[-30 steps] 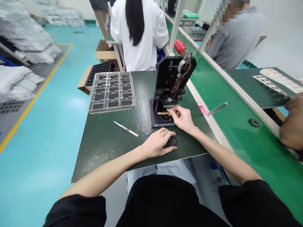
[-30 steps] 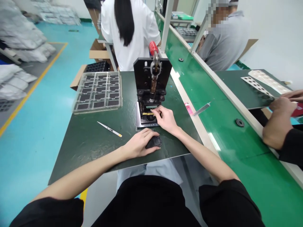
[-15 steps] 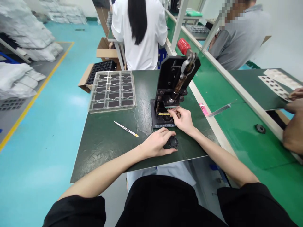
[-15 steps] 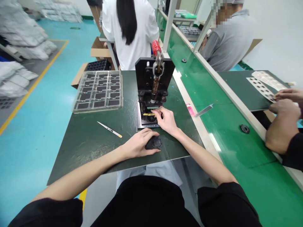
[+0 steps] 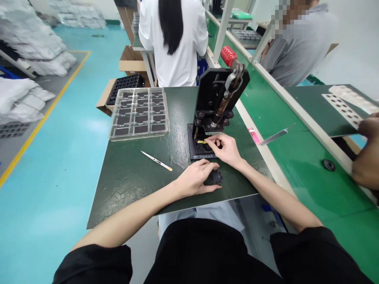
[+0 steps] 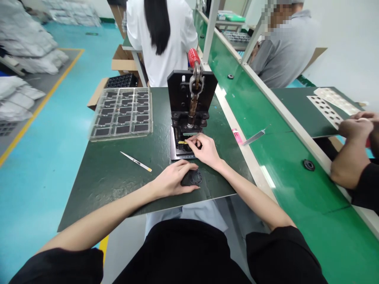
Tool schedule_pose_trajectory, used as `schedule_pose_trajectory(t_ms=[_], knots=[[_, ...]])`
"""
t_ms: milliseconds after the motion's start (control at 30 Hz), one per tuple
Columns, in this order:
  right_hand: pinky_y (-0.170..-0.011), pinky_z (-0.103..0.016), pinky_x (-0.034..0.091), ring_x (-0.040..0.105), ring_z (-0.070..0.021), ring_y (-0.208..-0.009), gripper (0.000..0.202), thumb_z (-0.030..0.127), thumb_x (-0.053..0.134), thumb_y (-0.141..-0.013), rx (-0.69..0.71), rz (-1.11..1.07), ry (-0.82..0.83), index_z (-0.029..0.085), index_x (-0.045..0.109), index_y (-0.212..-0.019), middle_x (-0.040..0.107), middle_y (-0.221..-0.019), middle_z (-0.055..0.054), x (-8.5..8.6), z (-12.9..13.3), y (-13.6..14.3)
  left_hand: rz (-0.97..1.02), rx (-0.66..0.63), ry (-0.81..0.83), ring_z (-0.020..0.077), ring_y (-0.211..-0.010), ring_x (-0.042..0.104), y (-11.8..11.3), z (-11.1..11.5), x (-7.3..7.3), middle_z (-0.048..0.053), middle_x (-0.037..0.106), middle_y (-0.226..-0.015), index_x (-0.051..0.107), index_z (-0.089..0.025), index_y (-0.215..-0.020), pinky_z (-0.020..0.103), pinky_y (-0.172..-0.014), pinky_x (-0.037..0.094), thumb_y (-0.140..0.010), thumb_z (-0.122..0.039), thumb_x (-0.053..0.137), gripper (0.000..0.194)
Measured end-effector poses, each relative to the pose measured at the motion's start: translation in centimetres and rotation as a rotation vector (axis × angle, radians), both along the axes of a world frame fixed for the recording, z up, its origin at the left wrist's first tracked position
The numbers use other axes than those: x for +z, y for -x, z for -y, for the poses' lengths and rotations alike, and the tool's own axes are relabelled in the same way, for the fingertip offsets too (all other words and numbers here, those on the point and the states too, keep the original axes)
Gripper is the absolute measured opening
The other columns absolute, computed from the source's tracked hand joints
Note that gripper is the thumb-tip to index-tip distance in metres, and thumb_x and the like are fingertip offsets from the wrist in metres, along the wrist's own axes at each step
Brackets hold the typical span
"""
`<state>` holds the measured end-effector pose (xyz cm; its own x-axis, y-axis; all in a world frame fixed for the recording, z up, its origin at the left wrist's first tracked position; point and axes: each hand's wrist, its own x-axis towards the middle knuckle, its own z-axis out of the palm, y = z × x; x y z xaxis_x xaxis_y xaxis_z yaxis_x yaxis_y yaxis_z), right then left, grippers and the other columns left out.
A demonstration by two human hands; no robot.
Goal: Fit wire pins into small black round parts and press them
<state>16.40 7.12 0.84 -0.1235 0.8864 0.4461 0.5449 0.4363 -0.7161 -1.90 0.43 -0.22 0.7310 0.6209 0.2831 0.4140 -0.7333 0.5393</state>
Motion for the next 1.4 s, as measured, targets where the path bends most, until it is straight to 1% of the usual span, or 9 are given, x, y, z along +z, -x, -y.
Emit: schedule_pose_trajectory(t_ms=[133, 333, 467, 567, 733, 833, 1033, 1200, 1400], knots=[[-0.064, -0.032, 0.05, 0.057, -0.0147, -0.062, 0.035, 0.048, 0.066, -0.093, 0.011, 0.005, -0.008, 0.023, 0.059, -0.069, 0.073, -0.078, -0.005, -0.2, 0.2, -0.1, 0.007, 0.028, -0.006, 0.0256, -0.109, 0.069, 0.0, 0.0, -0.1, 0.009, 0.072, -0.114, 0.054, -0.019, -0.128, 0.04, -0.095, 0.058, -0.087, -0.055, 0.074, 0.058], [-0.066, -0.032, 0.05, 0.06, -0.0158, -0.067, 0.047, 0.044, 0.065, -0.094, 0.007, -0.056, -0.05, 0.024, 0.04, -0.06, 0.071, -0.077, -0.006, -0.6, 0.0, 0.1, 0.028, 0.027, 0.002, 0.025, -0.11, 0.07, 0.0, -0.1, -0.4, 0.007, 0.075, -0.114, 0.053, -0.019, -0.127, 0.039, -0.095, 0.058, -0.088, -0.051, 0.075, 0.055], [-0.059, -0.031, 0.047, 0.055, -0.0152, -0.062, 0.038, 0.051, 0.063, -0.095, -0.093, -0.146, -0.041, 0.023, 0.055, -0.071, 0.066, -0.075, -0.004, -0.5, 0.5, -0.2, 0.027, 0.034, 0.021, 0.0249, -0.113, 0.069, 0.0, -0.2, -0.4, 0.007, 0.077, -0.113, 0.052, -0.02, -0.127, 0.04, -0.098, 0.058, -0.087, -0.05, 0.075, 0.055], [-0.056, -0.03, 0.046, 0.055, -0.0153, -0.061, 0.037, 0.055, 0.062, -0.095, -0.116, -0.228, -0.018, 0.022, 0.061, -0.079, 0.063, -0.074, -0.003, -0.7, 2.7, -1.2, 0.05, 0.042, 0.047, 0.0252, -0.117, 0.069, 0.0, -0.3, -0.5, 0.007, 0.077, -0.114, 0.052, -0.02, -0.127, 0.041, -0.1, 0.058, -0.086, -0.05, 0.077, 0.057], [-0.055, -0.029, 0.047, 0.058, -0.0143, -0.059, 0.035, 0.051, 0.061, -0.098, 0.024, -0.163, 0.213, 0.021, 0.064, -0.08, 0.066, -0.074, -0.003, -1.2, 7.9, -3.4, 0.076, 0.075, 0.113, 0.0251, -0.12, 0.069, -0.1, -0.2, -0.6, 0.008, 0.076, -0.118, 0.051, -0.022, -0.128, 0.042, -0.103, 0.057, -0.084, -0.048, 0.078, 0.058], [-0.054, -0.028, 0.048, 0.058, -0.0139, -0.058, 0.036, 0.051, 0.06, -0.099, 0.046, -0.124, 0.265, 0.02, 0.067, -0.082, 0.068, -0.075, -0.004, -1.1, 9.3, -3.8, 0.093, 0.09, 0.127, 0.0249, -0.12, 0.069, -0.2, -0.1, -0.5, 0.009, 0.074, -0.123, 0.05, -0.022, -0.127, 0.041, -0.102, 0.058, -0.084, -0.046, 0.078, 0.057], [-0.05, -0.027, 0.043, 0.052, -0.0118, -0.053, 0.031, 0.046, 0.062, -0.098, 0.037, -0.097, 0.248, 0.02, 0.065, -0.08, 0.063, -0.07, -0.002, -0.6, 9.2, -3.6, 0.093, 0.076, 0.111, 0.025, -0.121, 0.067, -0.3, -0.1, -0.4, 0.009, 0.074, -0.123, 0.048, -0.021, -0.128, 0.041, -0.102, 0.057, -0.087, -0.047, 0.076, 0.055], [-0.052, -0.028, 0.043, 0.052, -0.0126, -0.055, 0.034, 0.048, 0.06, -0.099, -0.001, -0.134, 0.253, 0.021, 0.06, -0.077, 0.061, -0.069, -0.001, -0.9, 9.5, -3.9, 0.031, 0.122, 0.043, 0.0243, -0.111, 0.07, -0.3, 0.1, -0.2, 0.009, 0.074, -0.117, 0.054, -0.021, -0.125, 0.04, -0.095, 0.058, -0.09, -0.052, 0.071, 0.05], [-0.048, -0.028, 0.037, 0.045, -0.0108, -0.049, 0.035, 0.046, 0.061, -0.098, -0.001, -0.097, 0.236, 0.022, 0.056, -0.073, 0.056, -0.064, 0.001, -0.8, 9.6, -3.9, 0.011, 0.157, -0.037, 0.0221, -0.102, 0.071, -0.2, 0.2, -0.1, 0.007, 0.073, -0.11, 0.056, -0.02, -0.121, 0.037, -0.091, 0.058, -0.091, -0.053, 0.069, 0.047]])
